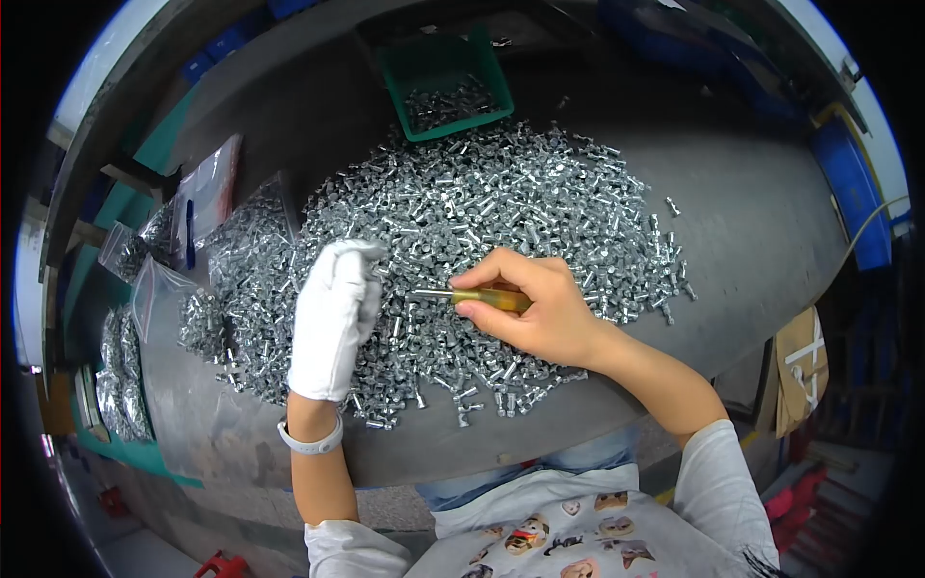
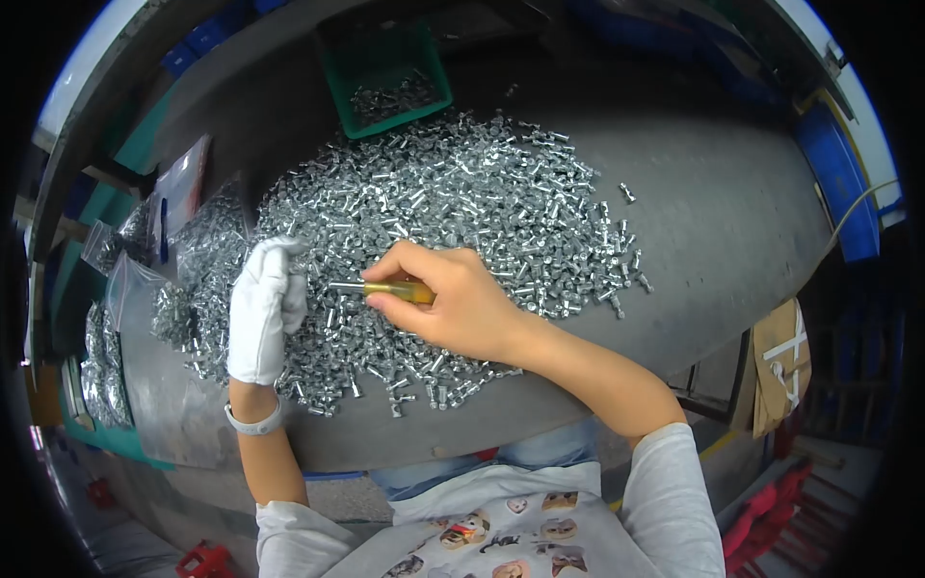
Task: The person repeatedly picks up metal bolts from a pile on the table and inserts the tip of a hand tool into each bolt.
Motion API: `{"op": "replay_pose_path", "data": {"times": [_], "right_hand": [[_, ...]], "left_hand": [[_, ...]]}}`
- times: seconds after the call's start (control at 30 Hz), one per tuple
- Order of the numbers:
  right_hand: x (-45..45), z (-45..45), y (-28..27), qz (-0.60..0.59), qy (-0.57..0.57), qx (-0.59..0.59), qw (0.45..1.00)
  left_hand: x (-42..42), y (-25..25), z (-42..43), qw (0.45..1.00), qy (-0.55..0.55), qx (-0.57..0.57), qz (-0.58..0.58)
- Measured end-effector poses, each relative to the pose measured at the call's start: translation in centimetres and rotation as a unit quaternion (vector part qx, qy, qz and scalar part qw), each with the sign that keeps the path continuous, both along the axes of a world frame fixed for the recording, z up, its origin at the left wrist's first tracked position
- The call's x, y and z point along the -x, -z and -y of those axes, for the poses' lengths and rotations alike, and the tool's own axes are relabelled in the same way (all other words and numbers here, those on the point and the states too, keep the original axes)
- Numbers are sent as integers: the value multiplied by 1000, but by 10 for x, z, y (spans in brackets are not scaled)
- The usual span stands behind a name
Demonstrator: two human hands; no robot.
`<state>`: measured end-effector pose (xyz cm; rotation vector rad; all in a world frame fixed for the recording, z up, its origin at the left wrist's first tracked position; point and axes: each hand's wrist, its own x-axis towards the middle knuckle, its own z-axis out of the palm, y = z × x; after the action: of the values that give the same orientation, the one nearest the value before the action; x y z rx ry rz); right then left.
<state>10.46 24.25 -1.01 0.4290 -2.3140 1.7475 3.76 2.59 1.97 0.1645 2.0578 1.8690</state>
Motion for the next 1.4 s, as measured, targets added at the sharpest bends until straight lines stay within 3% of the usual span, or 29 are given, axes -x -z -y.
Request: {"op": "replay_pose_path", "data": {"times": [0.1, 0.2, 0.3, 0.4, 0.6, 0.7, 0.9, 0.93, 1.0, 1.07, 1.17, 1.2, 1.3, 1.33, 1.4], "right_hand": [[0, 2, 3, -45, 6, 1, 999], [-1, 1, 1, -52, 15, -11, 998], [-2, 3, 0, -45, 35, -16, 998], [-1, 6, 6, -74, 85, 18, 993], [-3, 2, -4, -47, 46, -19, 998], [2, -1, 4, -118, 25, -41, 992], [-2, -2, -4, -20, 6, -24, 999], [-2, -1, -3, -3, 3, -4, 1000], [-1, 0, 0, 29, -2, 37, 999], [-1, -2, -1, 48, 8, 59, 997], [0, -3, -3, 77, 19, 103, 991], [0, -2, -2, 87, 22, 119, 989], [1, -1, 2, 70, 18, 121, 990], [1, 0, 3, 70, 17, 113, 991], [0, 0, 4, 71, 16, 97, 993]], "left_hand": [[-11, -7, -8, 995, 64, -37, 64], [-16, -6, -12, 997, 72, -26, 5], [-21, 1, -21, 998, 49, -5, -42], [-17, -1, -18, 1000, 19, -22, -6], [-18, -1, -19, 999, 29, -11, -21], [-18, 4, -20, 998, 22, 10, -53], [-19, 1, -20, 995, 9, 47, -92], [-17, 2, -17, 987, -7, 72, -142], [-10, -1, -3, 988, -3, -34, -149], [12, 3, 16, 982, -49, -179, -39], [31, 1, 37, 898, -67, -420, 116], [36, 3, 41, 889, -100, -425, 136], [42, 9, 46, 961, -106, -235, 101], [41, 15, 48, 988, -95, -122, 23], [25, 6, 23, 981, -100, 108, -129]]}}
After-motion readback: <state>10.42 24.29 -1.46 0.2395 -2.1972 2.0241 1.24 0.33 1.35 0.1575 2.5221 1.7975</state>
